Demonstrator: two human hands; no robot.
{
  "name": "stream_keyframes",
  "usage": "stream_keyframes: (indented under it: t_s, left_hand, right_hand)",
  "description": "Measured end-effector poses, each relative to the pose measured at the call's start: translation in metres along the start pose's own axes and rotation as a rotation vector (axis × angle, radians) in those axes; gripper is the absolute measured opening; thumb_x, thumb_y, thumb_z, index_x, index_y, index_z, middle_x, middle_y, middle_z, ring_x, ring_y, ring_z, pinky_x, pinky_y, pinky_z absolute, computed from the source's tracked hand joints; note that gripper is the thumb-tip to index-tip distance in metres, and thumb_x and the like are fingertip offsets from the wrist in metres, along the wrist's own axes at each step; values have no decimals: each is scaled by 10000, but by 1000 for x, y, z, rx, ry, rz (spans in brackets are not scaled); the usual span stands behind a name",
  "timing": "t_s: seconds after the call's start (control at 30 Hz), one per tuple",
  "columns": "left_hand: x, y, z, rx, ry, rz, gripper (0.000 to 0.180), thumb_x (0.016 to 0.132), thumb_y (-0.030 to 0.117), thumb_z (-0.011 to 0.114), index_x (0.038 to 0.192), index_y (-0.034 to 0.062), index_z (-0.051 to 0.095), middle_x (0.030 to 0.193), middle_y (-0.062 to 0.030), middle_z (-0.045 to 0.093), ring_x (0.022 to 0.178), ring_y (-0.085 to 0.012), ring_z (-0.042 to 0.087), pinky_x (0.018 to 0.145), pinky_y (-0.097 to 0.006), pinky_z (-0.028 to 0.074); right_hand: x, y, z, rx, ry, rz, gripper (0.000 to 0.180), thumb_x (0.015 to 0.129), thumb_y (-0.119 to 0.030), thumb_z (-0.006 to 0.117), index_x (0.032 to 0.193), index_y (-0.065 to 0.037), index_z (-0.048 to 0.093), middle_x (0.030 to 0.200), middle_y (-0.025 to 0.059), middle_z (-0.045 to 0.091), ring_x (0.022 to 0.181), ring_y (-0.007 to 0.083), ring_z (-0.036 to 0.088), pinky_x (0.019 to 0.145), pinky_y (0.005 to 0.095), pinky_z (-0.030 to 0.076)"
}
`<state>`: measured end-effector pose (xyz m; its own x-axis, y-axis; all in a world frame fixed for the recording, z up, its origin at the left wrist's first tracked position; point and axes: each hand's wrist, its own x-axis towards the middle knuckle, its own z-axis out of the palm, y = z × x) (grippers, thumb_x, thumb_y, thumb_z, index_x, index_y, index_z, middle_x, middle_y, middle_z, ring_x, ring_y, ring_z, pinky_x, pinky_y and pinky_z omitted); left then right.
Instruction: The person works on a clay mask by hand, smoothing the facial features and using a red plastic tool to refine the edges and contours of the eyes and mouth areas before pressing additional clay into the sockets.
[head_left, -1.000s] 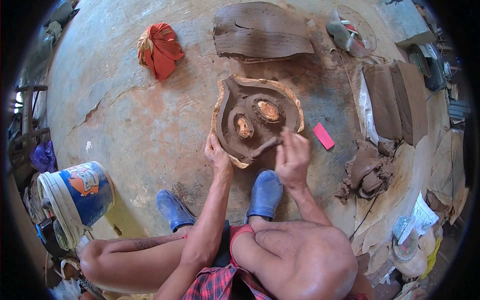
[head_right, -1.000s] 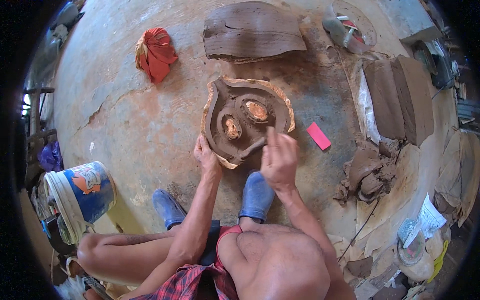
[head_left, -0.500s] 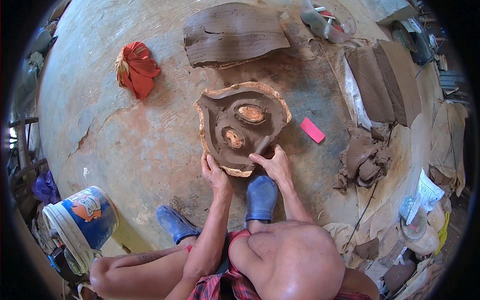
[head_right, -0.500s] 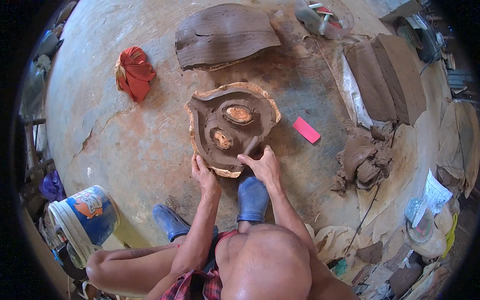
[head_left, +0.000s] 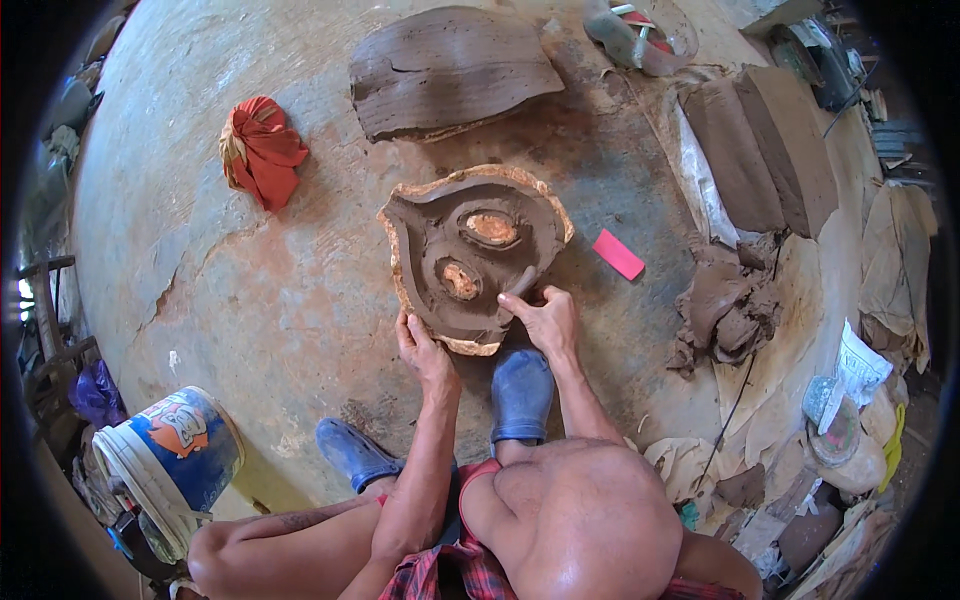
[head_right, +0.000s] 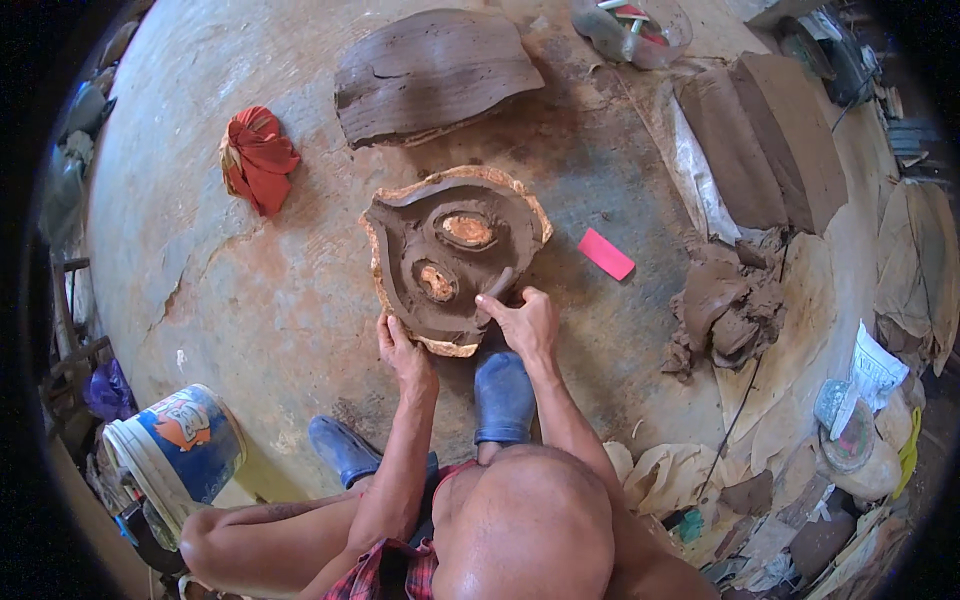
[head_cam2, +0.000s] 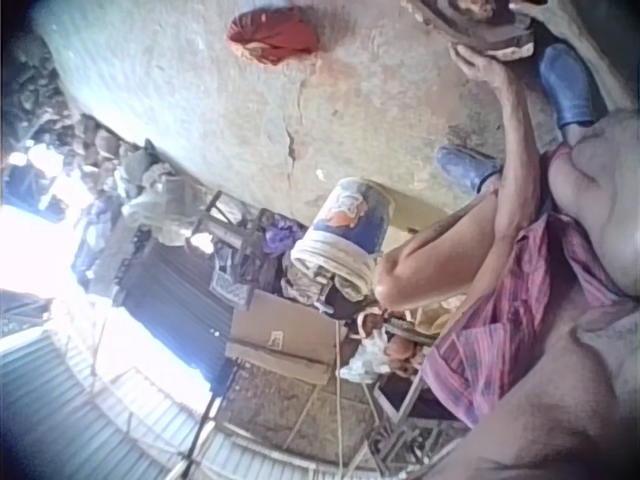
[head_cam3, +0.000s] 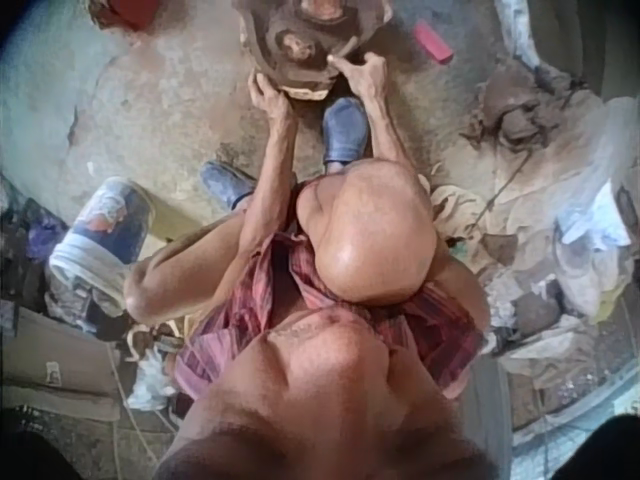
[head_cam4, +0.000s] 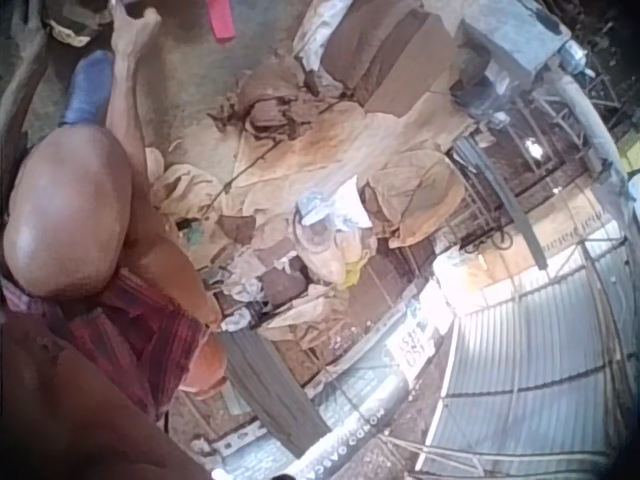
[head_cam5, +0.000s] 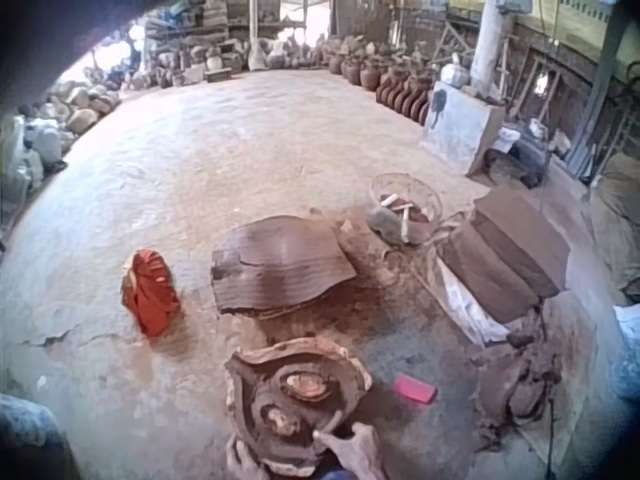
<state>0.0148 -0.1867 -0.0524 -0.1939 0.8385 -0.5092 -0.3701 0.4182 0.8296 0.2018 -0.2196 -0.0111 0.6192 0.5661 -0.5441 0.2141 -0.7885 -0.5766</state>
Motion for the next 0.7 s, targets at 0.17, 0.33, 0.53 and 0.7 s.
stream_keyframes:
  t_s: [0.17,0.33,0.53,0.7]
  left_hand:
    - [-3,2,1,29,30,-20,397,1150,234,435,1485,24,471,1333,-85,622,1158,-163,619,972,-332,533]
    - [4,-2,0,34,22,-16,404,1149,239,439,1488,21,466,1326,-86,624,1145,-160,620,963,-328,535]
    - [5,-3,5,-7,10,19,404,1148,236,442,1486,16,467,1324,-89,625,1141,-159,620,958,-329,538]
    - [5,-5,-5,2,0,23,348,1151,229,433,1446,56,494,1352,-95,624,1190,-190,634,989,-362,553]
  right_hand:
    - [-2,8,-4,173,100,-141,671,668,-576,924,803,43,702,808,225,738,770,337,736,707,456,543]
    - [9,-8,-10,59,113,-117,602,684,-518,931,792,29,702,715,175,707,662,309,680,679,453,527]
    - [12,1,-12,155,157,-139,599,697,-509,935,867,25,723,797,186,746,718,322,713,709,441,551]
    - [18,-15,-22,63,147,-130,638,704,-541,933,923,26,737,851,178,768,781,301,741,761,427,573]
